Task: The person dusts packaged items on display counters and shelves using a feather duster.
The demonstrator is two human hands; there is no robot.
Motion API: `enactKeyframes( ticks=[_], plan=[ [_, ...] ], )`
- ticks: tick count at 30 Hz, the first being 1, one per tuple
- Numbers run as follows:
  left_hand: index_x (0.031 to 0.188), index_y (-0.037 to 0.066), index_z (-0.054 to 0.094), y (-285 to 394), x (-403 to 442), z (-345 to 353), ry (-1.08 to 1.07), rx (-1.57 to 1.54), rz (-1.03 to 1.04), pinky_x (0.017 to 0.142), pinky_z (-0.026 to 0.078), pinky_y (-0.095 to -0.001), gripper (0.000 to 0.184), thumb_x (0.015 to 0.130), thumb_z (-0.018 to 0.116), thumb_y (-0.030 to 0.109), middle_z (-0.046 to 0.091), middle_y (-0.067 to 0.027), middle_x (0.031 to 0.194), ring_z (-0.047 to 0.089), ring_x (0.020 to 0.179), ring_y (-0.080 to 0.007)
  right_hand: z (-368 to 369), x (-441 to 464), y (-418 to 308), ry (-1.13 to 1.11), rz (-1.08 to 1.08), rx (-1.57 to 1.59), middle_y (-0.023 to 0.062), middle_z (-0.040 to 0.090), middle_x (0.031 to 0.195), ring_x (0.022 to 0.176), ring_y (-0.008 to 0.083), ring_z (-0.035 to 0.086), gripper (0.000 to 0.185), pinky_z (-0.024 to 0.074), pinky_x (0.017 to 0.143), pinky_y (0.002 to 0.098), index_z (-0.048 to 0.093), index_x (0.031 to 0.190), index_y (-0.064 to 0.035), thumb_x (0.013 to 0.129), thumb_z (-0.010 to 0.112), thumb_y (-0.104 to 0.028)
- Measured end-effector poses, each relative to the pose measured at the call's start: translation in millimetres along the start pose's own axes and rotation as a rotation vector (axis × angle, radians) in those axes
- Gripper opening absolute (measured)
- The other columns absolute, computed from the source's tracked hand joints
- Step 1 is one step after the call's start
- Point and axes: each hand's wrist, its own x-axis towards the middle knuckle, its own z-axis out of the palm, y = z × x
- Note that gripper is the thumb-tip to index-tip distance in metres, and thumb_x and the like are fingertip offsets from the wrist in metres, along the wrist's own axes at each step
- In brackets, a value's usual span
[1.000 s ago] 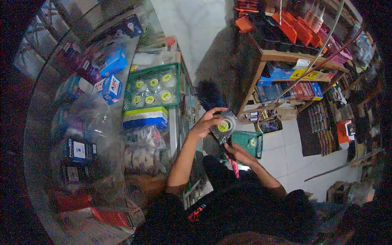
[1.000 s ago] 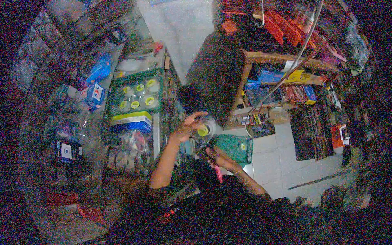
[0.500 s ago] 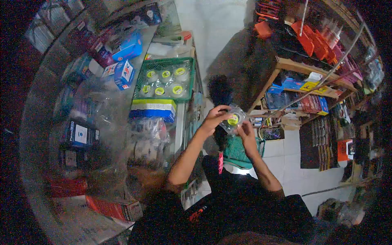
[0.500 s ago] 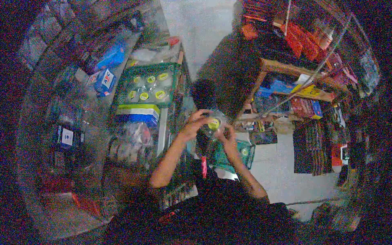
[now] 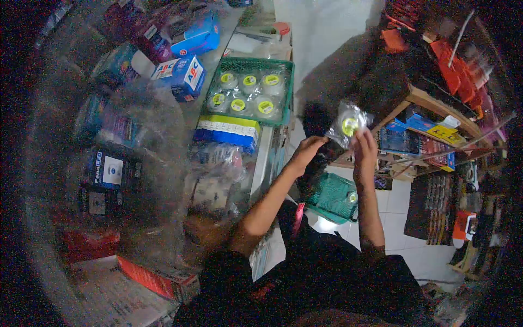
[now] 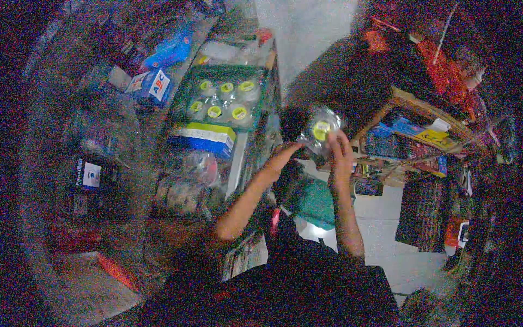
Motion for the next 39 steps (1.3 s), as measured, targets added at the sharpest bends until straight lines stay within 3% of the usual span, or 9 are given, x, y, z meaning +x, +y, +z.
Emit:
enactKeyframes(
  ticks=[8,10,13,16,20,25,28,34,39],
  plan=[
    [0.105,0.007,0.068,-10,6,-4,0.039,0.109,-0.03,0.085,0.045,-0.0299,0.028,0.094,0.059,0.031,0.068,-0.0025,0.1,0.06,0.093,-0.0115,142,68,-36,-0.58,-0.101,-0.183,0.0073,0.063,0.096,0.089,0.0155,0.06,0.041,0.0495,0.079,0.0311,0.058,0.119,-0.0055,0.087,0.07,-0.029],
    [0.106,0.007,0.067,-18,10,-11,-0.038,0.153,0.001,0.086,0.045,-0.0305,0.029,0.096,0.054,0.031,0.068,-0.0038,0.102,0.061,0.095,-0.0118,187,97,-11,-0.65,-0.276,-0.345,0.0074,0.065,0.094,0.081,0.0137,0.06,0.042,0.0488,0.065,0.0302,0.054,0.119,-0.0049,0.088,0.07,-0.028],
    [0.112,0.004,0.063,15,-10,3,0.035,0.121,-0.132,0.09,0.044,-0.0332,0.033,0.097,0.05,0.03,0.067,-0.0072,0.106,0.06,0.099,-0.0155,245,114,-5,-0.698,-0.207,-0.527,0.0092,0.066,0.092,0.079,0.0146,0.061,0.047,0.0491,0.064,0.0305,0.052,0.117,-0.0065,0.084,0.073,-0.032],
    [0.115,0.003,0.061,5,-16,-1,0.056,0.148,0.097,0.091,0.044,-0.0334,0.036,0.097,0.051,0.033,0.066,-0.0074,0.11,0.059,0.101,-0.0163,299,122,12,-0.705,0.02,-0.431,0.0142,0.068,0.092,0.08,0.0205,0.064,0.049,0.0509,0.066,0.0353,0.058,0.114,-0.006,0.077,0.076,-0.033],
    [0.116,0.003,0.061,-3,-12,-11,0.03,0.149,0.046,0.091,0.044,-0.0331,0.037,0.096,0.052,0.033,0.065,-0.0067,0.111,0.058,0.102,-0.0162,346,133,69,-0.763,-0.281,-0.833,0.0206,0.069,0.096,0.085,0.0331,0.067,0.042,0.0525,0.071,0.0433,0.067,0.101,-0.0028,0.074,0.07,-0.035],
    [0.116,0.003,0.061,-2,-18,-13,0.021,0.157,0.026,0.092,0.043,-0.0328,0.037,0.096,0.053,0.034,0.065,-0.0059,0.113,0.058,0.104,-0.0161,347,121,53,-0.697,-0.486,-1.113,0.0205,0.069,0.097,0.087,0.0393,0.066,0.042,0.0536,0.076,0.0467,0.07,0.095,-0.0041,0.076,0.064,-0.04],
    [0.117,0.003,0.061,-2,-19,-12,0.013,0.158,0.02,0.092,0.043,-0.0326,0.038,0.096,0.054,0.034,0.064,-0.0054,0.113,0.057,0.104,-0.0161,349,131,50,-1.015,-0.534,-1.26,0.0226,0.066,0.105,0.096,0.0388,0.064,0.048,0.0521,0.083,0.0476,0.069,0.104,-0.0058,0.078,0.063,-0.046],
    [0.118,0.003,0.06,-6,0,-17,-0.038,0.133,-0.017,0.092,0.043,-0.0322,0.039,0.095,0.055,0.035,0.063,-0.0044,0.115,0.057,0.106,-0.016,315,103,4,-0.858,-0.567,-1.061,0.0244,0.057,0.119,0.114,0.0389,0.053,0.061,0.0438,0.096,0.0484,0.062,0.123,-0.0095,0.083,0.061,-0.056],
    [0.115,0.004,0.062,5,-9,-10,-0.016,0.113,-0.007,0.092,0.043,-0.0315,0.036,0.095,0.055,0.033,0.064,-0.0041,0.113,0.057,0.105,-0.0154,206,73,-47,-0.676,-0.695,-0.426,0.0138,0.059,0.117,0.109,0.0266,0.056,0.037,0.0429,0.095,0.0357,0.063,0.12,-0.0098,0.09,0.063,-0.032]
  ],
)
